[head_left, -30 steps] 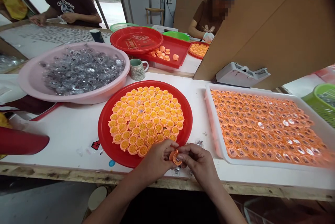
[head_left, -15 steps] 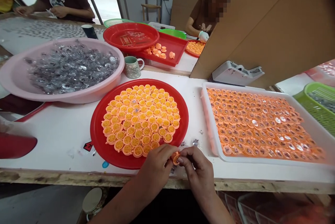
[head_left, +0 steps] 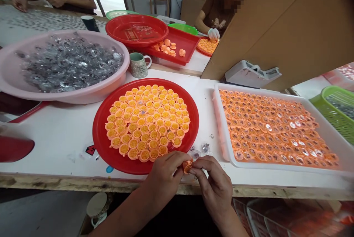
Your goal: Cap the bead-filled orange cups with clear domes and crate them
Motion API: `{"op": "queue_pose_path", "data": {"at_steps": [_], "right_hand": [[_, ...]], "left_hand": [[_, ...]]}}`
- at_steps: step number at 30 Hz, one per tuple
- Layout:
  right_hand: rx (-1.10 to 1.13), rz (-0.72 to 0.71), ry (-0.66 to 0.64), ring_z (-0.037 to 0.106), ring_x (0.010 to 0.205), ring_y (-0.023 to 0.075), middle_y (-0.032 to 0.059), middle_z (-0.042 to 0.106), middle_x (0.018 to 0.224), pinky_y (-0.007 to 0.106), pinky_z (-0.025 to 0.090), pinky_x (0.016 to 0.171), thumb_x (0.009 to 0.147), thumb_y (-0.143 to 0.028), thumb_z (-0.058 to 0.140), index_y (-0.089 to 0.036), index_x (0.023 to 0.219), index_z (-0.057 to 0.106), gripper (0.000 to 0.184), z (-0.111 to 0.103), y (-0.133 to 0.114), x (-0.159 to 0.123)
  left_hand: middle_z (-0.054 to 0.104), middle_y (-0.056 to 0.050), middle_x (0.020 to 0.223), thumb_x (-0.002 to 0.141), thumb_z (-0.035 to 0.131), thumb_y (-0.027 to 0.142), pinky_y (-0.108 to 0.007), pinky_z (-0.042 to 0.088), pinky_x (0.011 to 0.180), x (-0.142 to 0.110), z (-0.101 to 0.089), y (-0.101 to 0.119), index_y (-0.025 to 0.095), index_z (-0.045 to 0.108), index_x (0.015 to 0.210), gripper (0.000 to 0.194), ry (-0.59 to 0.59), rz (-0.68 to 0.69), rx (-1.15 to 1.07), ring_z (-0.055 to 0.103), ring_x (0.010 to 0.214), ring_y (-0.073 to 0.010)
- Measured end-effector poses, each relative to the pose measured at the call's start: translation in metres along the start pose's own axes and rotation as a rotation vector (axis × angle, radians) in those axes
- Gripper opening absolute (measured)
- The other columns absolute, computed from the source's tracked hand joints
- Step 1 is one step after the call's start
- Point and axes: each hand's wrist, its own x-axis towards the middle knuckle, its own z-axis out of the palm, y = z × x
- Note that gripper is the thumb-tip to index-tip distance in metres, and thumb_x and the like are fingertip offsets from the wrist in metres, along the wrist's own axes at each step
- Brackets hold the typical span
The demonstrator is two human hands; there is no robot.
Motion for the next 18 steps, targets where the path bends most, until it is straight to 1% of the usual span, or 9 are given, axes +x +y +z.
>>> {"op": "queue_pose_path", "data": {"at_steps": [2, 6, 8, 10, 12, 13, 15, 18], "right_hand": [[-0.001, -0.01, -0.008, 0.061, 0.079, 0.0175, 0.0026, 0.066, 0.084, 0.029, 0.048, 0.07, 0.087, -0.004, 0.058, -0.025, 0.097, 0.066, 0.025, -0.0014, 0.0001, 0.0004], [-0.031, 0.006, -0.02, 0.062, 0.077, 0.017, 0.0024, 0.066, 0.082, 0.028, 0.048, 0.068, 0.086, -0.005, 0.059, -0.023, 0.093, 0.067, 0.021, -0.0025, -0.0011, 0.0013], [-0.055, 0.031, -0.018, 0.062, 0.075, 0.0171, 0.0025, 0.066, 0.081, 0.028, 0.048, 0.067, 0.087, -0.007, 0.058, -0.023, 0.09, 0.066, 0.018, -0.002, -0.0009, 0.0014], [-0.08, 0.046, -0.011, 0.062, 0.073, 0.0174, 0.0029, 0.066, 0.079, 0.028, 0.049, 0.067, 0.087, -0.009, 0.058, -0.022, 0.089, 0.066, 0.016, -0.0008, 0.0008, 0.0011], [-0.099, 0.052, -0.006, 0.062, 0.072, 0.0172, 0.0027, 0.066, 0.078, 0.027, 0.049, 0.065, 0.088, -0.01, 0.058, -0.023, 0.089, 0.066, 0.014, 0.0003, 0.0034, 0.0008], [-0.102, 0.06, -0.007, 0.062, 0.071, 0.0169, 0.0025, 0.066, 0.078, 0.027, 0.049, 0.064, 0.088, -0.011, 0.058, -0.023, 0.089, 0.066, 0.014, 0.0008, 0.0045, 0.0009], [-0.094, 0.089, -0.019, 0.062, 0.071, 0.016, 0.002, 0.066, 0.078, 0.026, 0.049, 0.063, 0.088, -0.011, 0.059, -0.023, 0.089, 0.066, 0.013, 0.0014, 0.0058, 0.0015], [-0.057, 0.142, -0.051, 0.063, 0.074, 0.016, 0.0022, 0.066, 0.08, 0.025, 0.051, 0.065, 0.088, -0.012, 0.058, -0.022, 0.09, 0.067, 0.014, 0.0023, 0.0046, 0.0032]], "left_hand": [[0.068, 0.001, 0.076, 0.082, 0.053, 0.005, -0.02, 0.05, 0.066, 0.001, -0.0008, 0.0011, 0.02, 0.065, 0.087, 0.02, -0.01, -0.001, 0.004, 0.064, 0.069, -0.0117], [0.068, -0.002, 0.081, 0.087, 0.048, 0.005, -0.02, 0.052, 0.07, 0.0003, -0.0019, 0.0014, 0.018, 0.064, 0.092, 0.021, -0.043, 0.075, 0.042, 0.064, 0.074, -0.0124], [0.069, -0.004, 0.087, 0.09, 0.044, 0.006, -0.023, 0.053, 0.074, -0.002, -0.0024, 0.0006, 0.018, 0.064, 0.099, 0.025, -0.084, 0.084, 0.059, 0.065, 0.08, -0.0141], [0.07, -0.007, 0.099, 0.089, 0.045, 0.007, -0.028, 0.053, 0.083, -0.0045, -0.003, -0.0004, 0.019, 0.062, 0.11, 0.03, -0.117, 0.062, 0.064, 0.065, 0.091, -0.0168], [0.068, -0.008, 0.113, 0.086, 0.054, 0.01, -0.032, 0.052, 0.091, -0.0057, -0.0035, -0.0013, 0.021, 0.06, 0.12, 0.036, -0.134, -0.013, 0.025, 0.064, 0.103, -0.0201], [0.068, -0.008, 0.116, 0.083, 0.058, 0.012, -0.034, 0.052, 0.093, -0.0054, -0.0037, -0.0017, 0.022, 0.061, 0.12, 0.039, -0.137, -0.069, -0.015, 0.063, 0.106, -0.0212], [0.07, -0.006, 0.112, 0.08, 0.064, 0.015, -0.034, 0.052, 0.092, -0.0031, -0.0039, -0.0024, 0.023, 0.066, 0.115, 0.036, -0.135, -0.196, -0.125, 0.065, 0.102, -0.0216], [0.074, -0.004, 0.101, 0.079, 0.063, 0.015, -0.031, 0.053, 0.087, 0.001, -0.0039, -0.0035, 0.022, 0.071, 0.108, 0.03, -0.113, -0.344, -0.288, 0.067, 0.093, -0.0193]]}}
